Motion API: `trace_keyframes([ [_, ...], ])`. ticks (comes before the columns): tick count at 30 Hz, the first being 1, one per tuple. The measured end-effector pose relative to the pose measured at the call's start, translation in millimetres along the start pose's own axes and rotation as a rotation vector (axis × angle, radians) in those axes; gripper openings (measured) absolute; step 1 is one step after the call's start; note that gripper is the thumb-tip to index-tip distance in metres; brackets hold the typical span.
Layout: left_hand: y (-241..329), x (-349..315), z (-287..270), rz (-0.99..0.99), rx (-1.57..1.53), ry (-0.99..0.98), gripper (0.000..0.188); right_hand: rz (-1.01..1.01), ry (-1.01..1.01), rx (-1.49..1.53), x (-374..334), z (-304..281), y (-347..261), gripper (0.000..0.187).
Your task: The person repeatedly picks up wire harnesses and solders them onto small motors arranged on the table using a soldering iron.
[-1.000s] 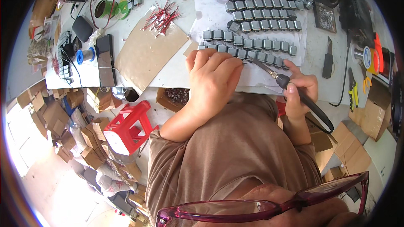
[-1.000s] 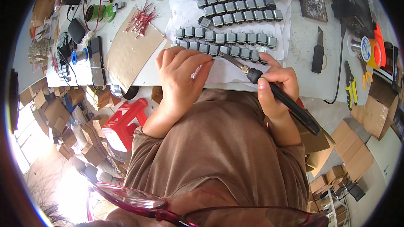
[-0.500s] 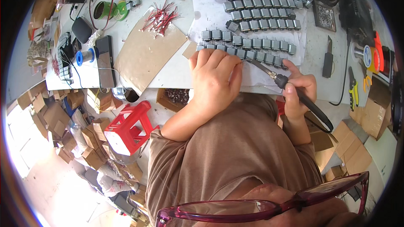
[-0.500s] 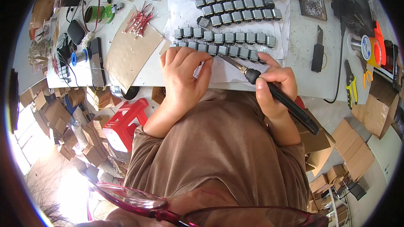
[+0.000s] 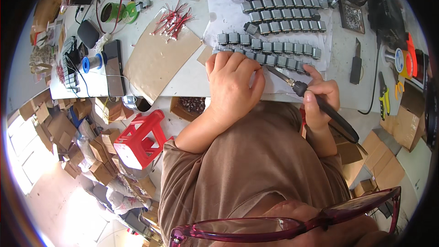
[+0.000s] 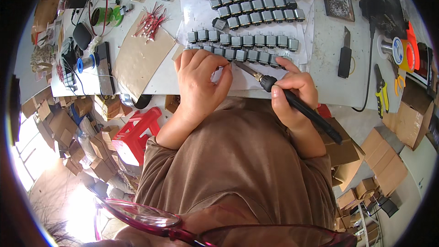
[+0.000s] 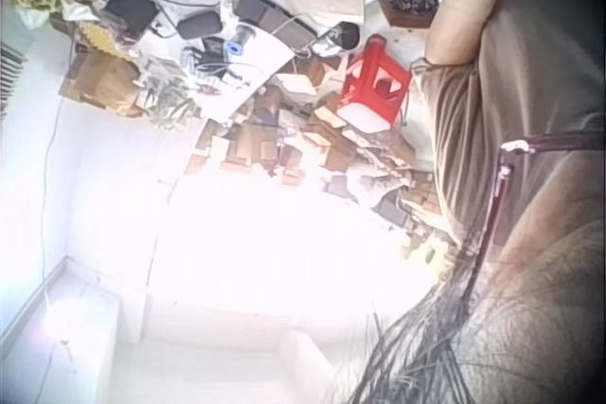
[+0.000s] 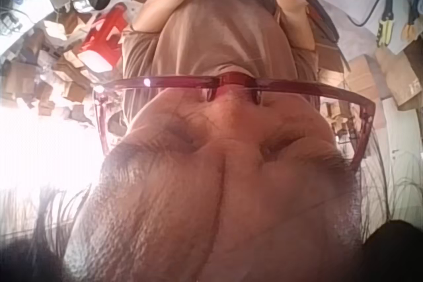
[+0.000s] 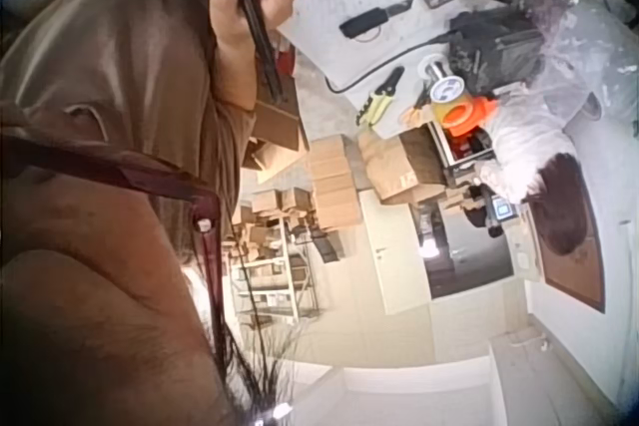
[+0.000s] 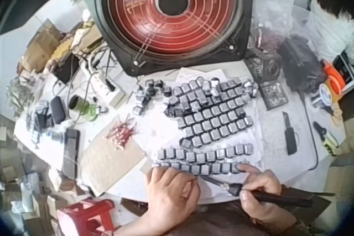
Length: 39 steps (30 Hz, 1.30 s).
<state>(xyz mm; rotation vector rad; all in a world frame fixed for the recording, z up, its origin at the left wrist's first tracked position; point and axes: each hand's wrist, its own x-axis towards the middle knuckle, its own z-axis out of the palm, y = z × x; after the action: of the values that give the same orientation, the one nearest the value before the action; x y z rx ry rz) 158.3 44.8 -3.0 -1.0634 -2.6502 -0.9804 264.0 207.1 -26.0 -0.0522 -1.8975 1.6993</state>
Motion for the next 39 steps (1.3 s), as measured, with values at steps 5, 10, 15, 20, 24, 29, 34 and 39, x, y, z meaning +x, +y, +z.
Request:
trace_keyframes([
  [5, 0, 2, -1, 0.001, -0.011, -0.005, 0.009, 0.0, -0.028, -0.002, -1, -1, 0, 0.015],
  [10, 0, 3, -2, -0.005, -0.009, -0.018, 0.008, -0.002, 0.008, 0.036, -3, -1, 0, 0.014],
  [15, 2, 4, -1, 0.001, 0.005, -0.017, 0.008, -0.017, 0.031, 0.033, -3, -4, 1, 0.013],
  [20, 2, 4, 1, -0.001, 0.024, 0.007, 0.008, -0.032, 0.052, 0.052, 0, -5, 1, 0.013],
  [24, 1, -2, -1, -0.011, 0.069, 0.008, 0.01, -0.017, 0.103, 0.003, -3, 0, 1, 0.013],
  [29, 2, 10, -27, 0.029, -0.039, 0.061, 0.019, 0.06, 0.211, -0.006, -8, -7, 0, 0.014],
  [34, -108, 46, -75, -0.077, 0.203, 0.23, 0.008, 0.068, 0.199, -0.03, -2, -5, -4, 0.013],
  [39, -154, 69, -100, -0.414, 0.126, -0.08, 0.02, 0.007, 0.162, -0.036, 0, -7, -3, 0.011],
])
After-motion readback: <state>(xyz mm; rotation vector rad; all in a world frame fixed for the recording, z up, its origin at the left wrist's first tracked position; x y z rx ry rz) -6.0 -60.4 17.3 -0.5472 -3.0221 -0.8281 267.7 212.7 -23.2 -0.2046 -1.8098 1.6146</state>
